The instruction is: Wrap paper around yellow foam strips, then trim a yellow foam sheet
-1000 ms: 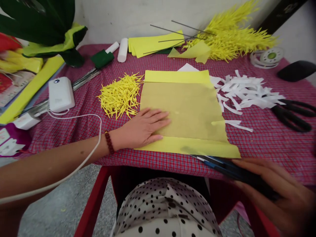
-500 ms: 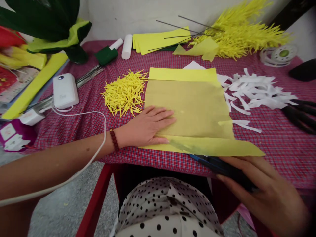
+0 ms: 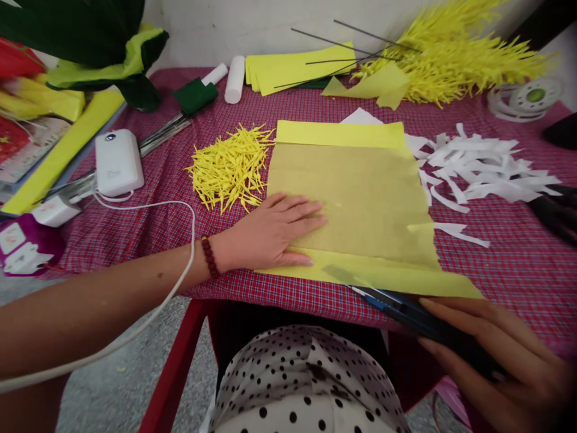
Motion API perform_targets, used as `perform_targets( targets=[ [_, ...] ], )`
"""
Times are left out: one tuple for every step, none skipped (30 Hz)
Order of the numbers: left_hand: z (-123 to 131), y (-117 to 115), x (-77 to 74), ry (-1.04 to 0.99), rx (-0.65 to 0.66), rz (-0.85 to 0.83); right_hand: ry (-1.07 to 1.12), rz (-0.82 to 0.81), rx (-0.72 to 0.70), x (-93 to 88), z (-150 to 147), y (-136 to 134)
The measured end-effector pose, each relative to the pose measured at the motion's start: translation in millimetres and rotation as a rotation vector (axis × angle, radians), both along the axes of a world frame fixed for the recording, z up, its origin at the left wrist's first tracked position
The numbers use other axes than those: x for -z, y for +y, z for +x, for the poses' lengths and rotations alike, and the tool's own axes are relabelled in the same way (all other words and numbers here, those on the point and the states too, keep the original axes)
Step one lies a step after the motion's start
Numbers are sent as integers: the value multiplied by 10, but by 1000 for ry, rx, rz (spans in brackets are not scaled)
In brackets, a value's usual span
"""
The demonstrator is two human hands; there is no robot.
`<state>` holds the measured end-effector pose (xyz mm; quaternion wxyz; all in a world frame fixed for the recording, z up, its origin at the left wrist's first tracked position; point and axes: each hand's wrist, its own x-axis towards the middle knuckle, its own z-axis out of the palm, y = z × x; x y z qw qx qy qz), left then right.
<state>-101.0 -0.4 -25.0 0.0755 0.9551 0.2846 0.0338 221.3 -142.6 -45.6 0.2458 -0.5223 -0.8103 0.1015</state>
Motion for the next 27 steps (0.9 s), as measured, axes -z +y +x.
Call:
perform_targets(
  targets=[
    [-1, -1, -2, 0, 4, 1, -5, 10, -12, -4, -29, 35],
    [-1, -3, -3, 0, 6, 3, -9, 21, -24, -9, -63, 70],
    [0, -5, -3, 2, 5, 6, -13, 28, -38, -15, -100, 104],
    [2, -8, -3, 6, 2, 8, -18, 34, -46, -20, -136, 132],
    [5, -11, -2, 10, -2, 12, -22, 37, -54, -24, -169, 152],
    [8, -13, 0, 14, -8, 16, -23, 36, -58, -26, -195, 163],
    [12, -15, 3, 16, -13, 19, -21, 31, -61, -27, -212, 163],
    [15, -16, 5, 16, -17, 21, -17, 23, -64, -26, -218, 153],
    [17, -17, 6, 14, -21, 21, -9, 12, -67, -23, -212, 134],
    [19, -17, 6, 10, -24, 20, 0, -3, -65, -18, -196, 108],
    [20, -17, 5, 5, -25, 18, 4, -23, -61, -12, -173, 77],
    [21, -16, 4, 1, -26, 16, 4, -45, -55, -5, -144, 47],
    [21, -15, 2, -2, -27, 14, 5, -64, -48, 2, -115, 19],
    [20, -15, 0, -2, -29, 13, 6, -82, -37, 8, -88, -2],
    [19, -15, -1, 2, -31, 12, 7, -91, -27, 14, -68, -14],
    [19, -15, -1, 8, -31, 12, 8, -92, -19, 18, -57, -16],
    [18, -15, 0, 14, -31, 14, 10, -83, -14, 20, -57, -8],
    [17, -16, 2, 19, -31, 16, 11, -69, -13, 19, -68, 9],
    [16, -17, 4, 21, -29, 19, 6, -55, -16, 14, -89, 34],
    [15, -18, 6, 21, -29, 22, 1, -36, -24, 5, -120, 65],
    [14, -19, 7, 18, -28, 25, -4, -19, -31, -8, -157, 98],
    [13, -20, 7, 15, -28, 25, -11, -3, -38, -22, -199, 131],
    [13, -22, 6, 13, -29, 22, -20, 8, -49, -38, -242, 162],
    [12, -23, 4, 13, -30, 18, -26, 14, -62, -54, -283, 187],
    [13, -24, 2, 13, -32, 14, -30, 17, -77, -66, -318, 205],
    [13, -25, -1, 13, -35, 12, -31, 16, -90, -75, -344, 215],
    [14, -26, -3, 11, -37, 11, -31, 12, -100, -79, -358, 214]
  ],
)
